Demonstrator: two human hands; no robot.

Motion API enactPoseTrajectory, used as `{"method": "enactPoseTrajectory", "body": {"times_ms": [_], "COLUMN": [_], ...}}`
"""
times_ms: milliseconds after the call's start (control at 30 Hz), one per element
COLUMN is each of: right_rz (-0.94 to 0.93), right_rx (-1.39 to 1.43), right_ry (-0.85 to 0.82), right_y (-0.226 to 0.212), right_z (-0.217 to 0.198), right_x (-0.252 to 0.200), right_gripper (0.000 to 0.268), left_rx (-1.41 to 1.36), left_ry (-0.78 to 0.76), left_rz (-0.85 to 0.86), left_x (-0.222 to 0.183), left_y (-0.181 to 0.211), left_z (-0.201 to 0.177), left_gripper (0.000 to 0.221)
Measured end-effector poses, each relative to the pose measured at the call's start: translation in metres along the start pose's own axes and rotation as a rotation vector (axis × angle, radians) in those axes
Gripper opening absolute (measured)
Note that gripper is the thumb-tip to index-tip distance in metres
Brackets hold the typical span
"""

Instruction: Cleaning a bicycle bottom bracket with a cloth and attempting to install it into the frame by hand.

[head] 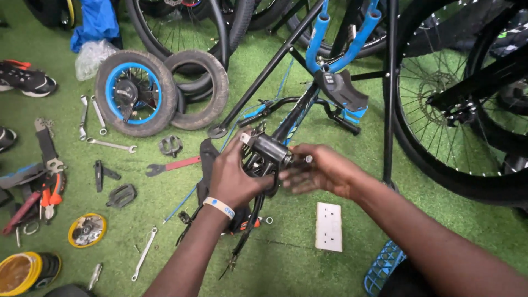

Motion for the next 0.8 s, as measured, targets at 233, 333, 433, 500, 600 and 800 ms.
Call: {"method": "enactPoseTrajectory", "body": {"times_ms": [233, 333, 433, 500, 600, 800], "right_rz": [-0.324, -0.011, -0.237, -0.352, -0.098, -0.297], "right_rx": [-0.128, -0.249, -0.256, -0.176, -0.229, -0.332], "right_ry": [0.262, 0.039, 0.165, 0.284, 0.118, 0.277], "right_y": [-0.023, 0.009, -0.013, -0.03, -0.006, -0.039], "right_z": [-0.024, -0.008, -0.023, -0.031, 0.003, -0.017], "right_x": [-0.005, 0.003, 0.009, -0.004, -0.017, -0.024], "right_gripper": [0.038, 0.06, 0.032, 0.036, 0.052, 0.06], "left_rx": [-0.014, -0.029, -0.013, 0.005, 0.016, 0.051], "left_ry": [-0.03, -0.026, -0.013, 0.011, -0.018, -0.029], "left_rz": [-0.011, 0.0, 0.008, 0.04, 0.003, -0.039], "left_x": [-0.004, -0.003, -0.003, -0.003, -0.008, -0.006], "left_y": [0.001, -0.006, -0.006, 0.011, 0.009, -0.008], "left_z": [0.001, 0.005, 0.002, -0.004, -0.002, 0.004], "left_gripper": [0.085, 0.085, 0.086, 0.084, 0.087, 0.088]}}
Point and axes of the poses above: each hand's wrist, its own x-axis towards the middle knuckle, its own z-axis out of the palm, y = z × x, the point moved 9 cm from there along x, towards the middle knuckle, and after that the axes turned 1 degree about x, right-handed, at the moved point
